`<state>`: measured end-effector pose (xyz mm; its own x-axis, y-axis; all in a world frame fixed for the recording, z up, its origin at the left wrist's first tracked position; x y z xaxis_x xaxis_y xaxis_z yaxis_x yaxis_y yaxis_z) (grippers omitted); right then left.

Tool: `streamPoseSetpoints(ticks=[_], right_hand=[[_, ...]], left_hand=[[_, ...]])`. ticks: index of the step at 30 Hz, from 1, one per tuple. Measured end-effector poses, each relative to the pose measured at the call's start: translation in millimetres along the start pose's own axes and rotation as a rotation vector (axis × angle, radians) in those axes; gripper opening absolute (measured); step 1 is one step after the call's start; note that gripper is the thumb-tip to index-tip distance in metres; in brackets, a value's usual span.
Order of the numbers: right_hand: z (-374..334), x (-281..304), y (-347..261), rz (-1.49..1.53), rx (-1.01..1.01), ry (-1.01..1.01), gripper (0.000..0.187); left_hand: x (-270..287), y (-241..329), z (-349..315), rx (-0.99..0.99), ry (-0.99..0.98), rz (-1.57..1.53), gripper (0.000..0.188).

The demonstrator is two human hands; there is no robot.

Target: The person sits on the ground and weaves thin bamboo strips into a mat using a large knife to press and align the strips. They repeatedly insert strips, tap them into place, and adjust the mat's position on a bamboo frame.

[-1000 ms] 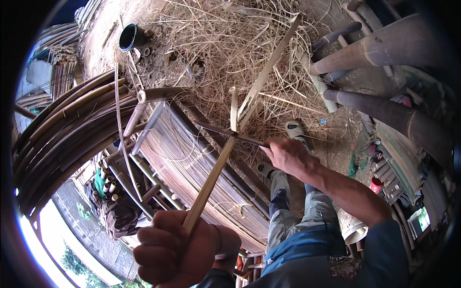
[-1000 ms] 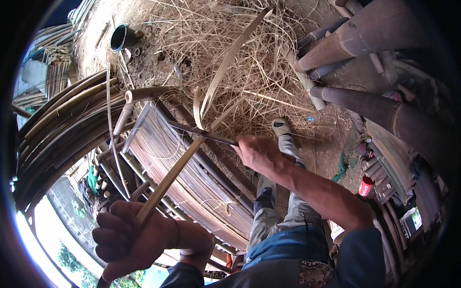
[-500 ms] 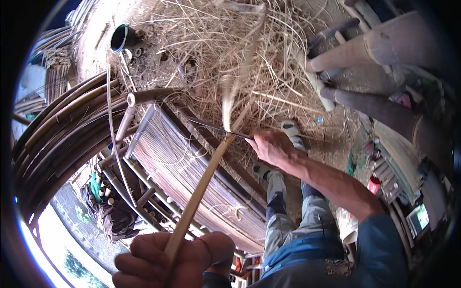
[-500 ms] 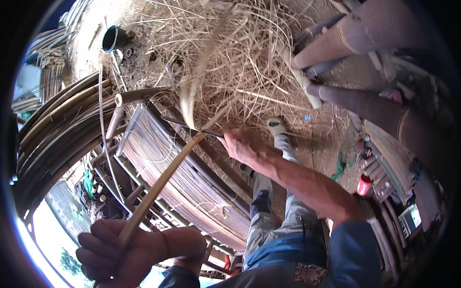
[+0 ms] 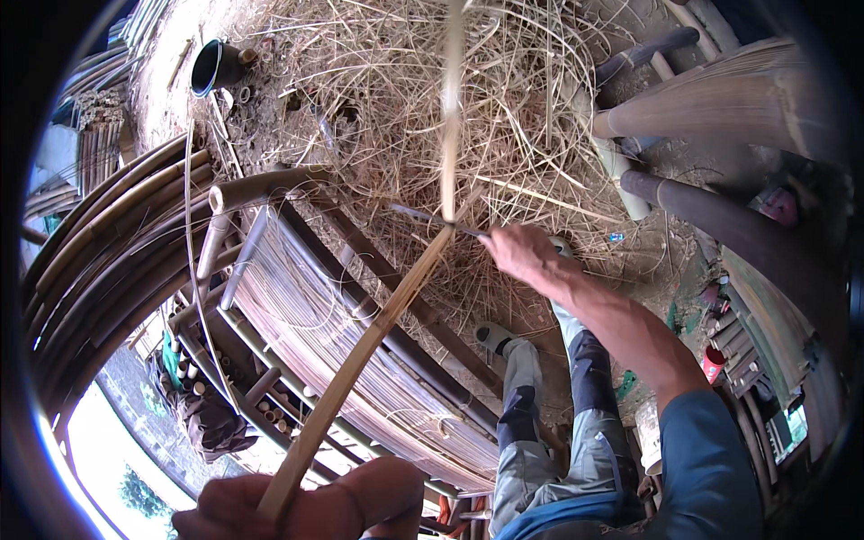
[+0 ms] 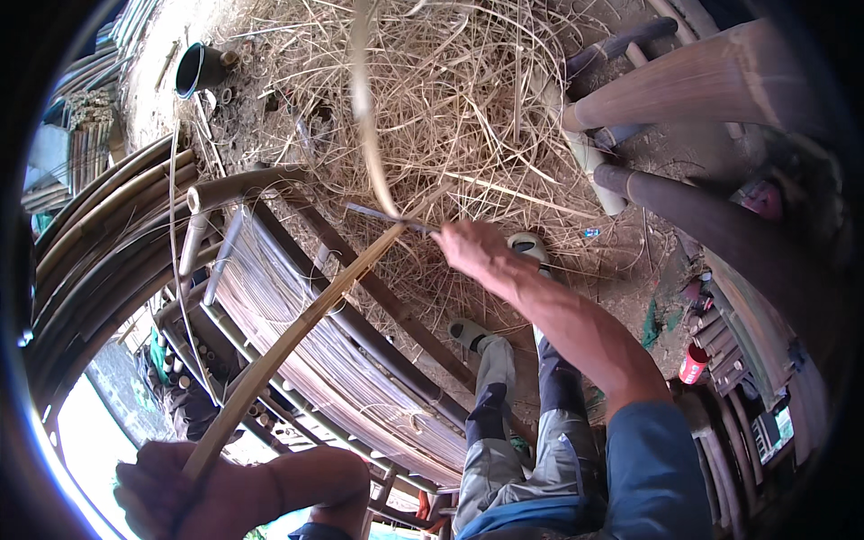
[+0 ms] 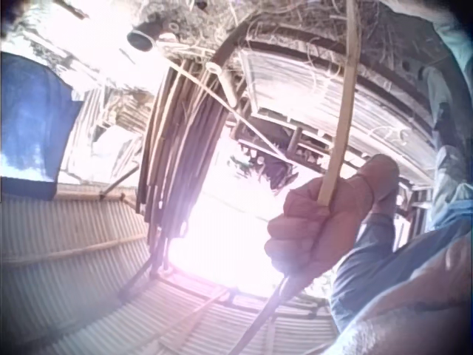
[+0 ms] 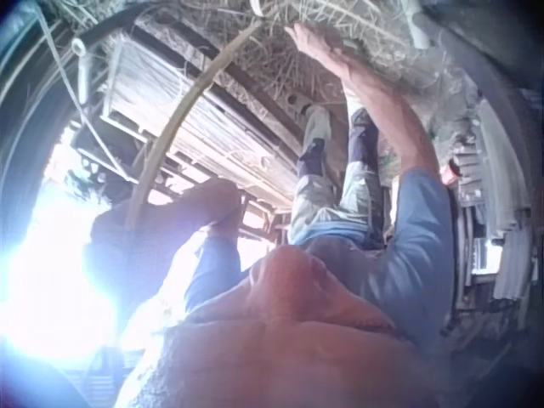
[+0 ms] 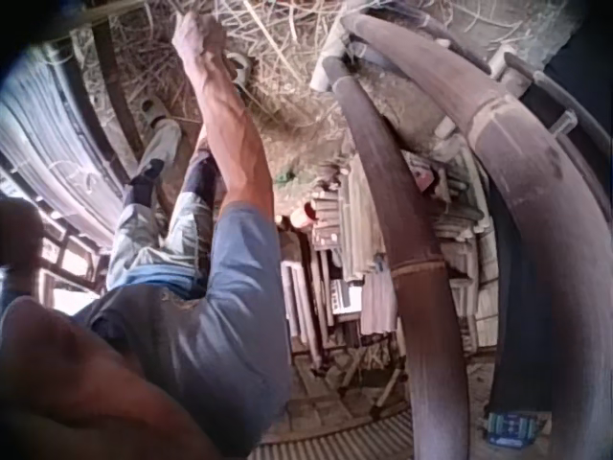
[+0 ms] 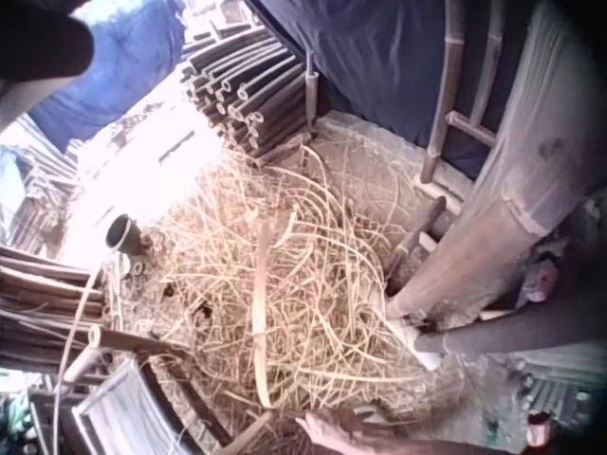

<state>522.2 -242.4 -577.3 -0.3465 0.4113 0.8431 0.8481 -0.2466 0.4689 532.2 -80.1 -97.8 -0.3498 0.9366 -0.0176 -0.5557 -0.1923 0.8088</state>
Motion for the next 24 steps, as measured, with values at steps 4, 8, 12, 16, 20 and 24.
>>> streamPoseSetpoints(ticks=[4, 8, 12, 16, 20, 24], right_hand=[[5, -43, 9, 0.613, -0.190, -0.418, 0.034], [7, -22, 10, 1.256, -0.501, -0.396, 0.038], [19, -49, -30, 0.214, -0.261, 0.219, 0.034], [30, -43, 17, 1.146, -0.265, -0.293, 0.043], [32, -43, 40, 2.111, -0.463, -0.778, 0.048], [32, 9, 60, 1.774, -0.371, -0.219, 0.041]], left_hand=[[0, 4, 0, -0.002, -0.103, 0.030, 0.047], [10, -6, -14, -0.032, -0.049, 0.061, 0.046], [10, -22, -11, -0.065, -0.019, 0.026, 0.046], [20, -50, -20, -0.147, 0.129, 0.065, 0.045], [12, -120, -57, 0.009, 0.240, 0.053, 0.048], [2, -171, -87, 0.040, 0.140, -0.121, 0.048]])
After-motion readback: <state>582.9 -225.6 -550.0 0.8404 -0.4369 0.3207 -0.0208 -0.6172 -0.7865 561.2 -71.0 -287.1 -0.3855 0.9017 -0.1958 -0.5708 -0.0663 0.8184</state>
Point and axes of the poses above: each hand's wrist, its own z-axis towards the middle knuckle, its own x-axis out of the back of the hand, y = z × x, the point moved 4 cm from there along z, towards the middle knuckle
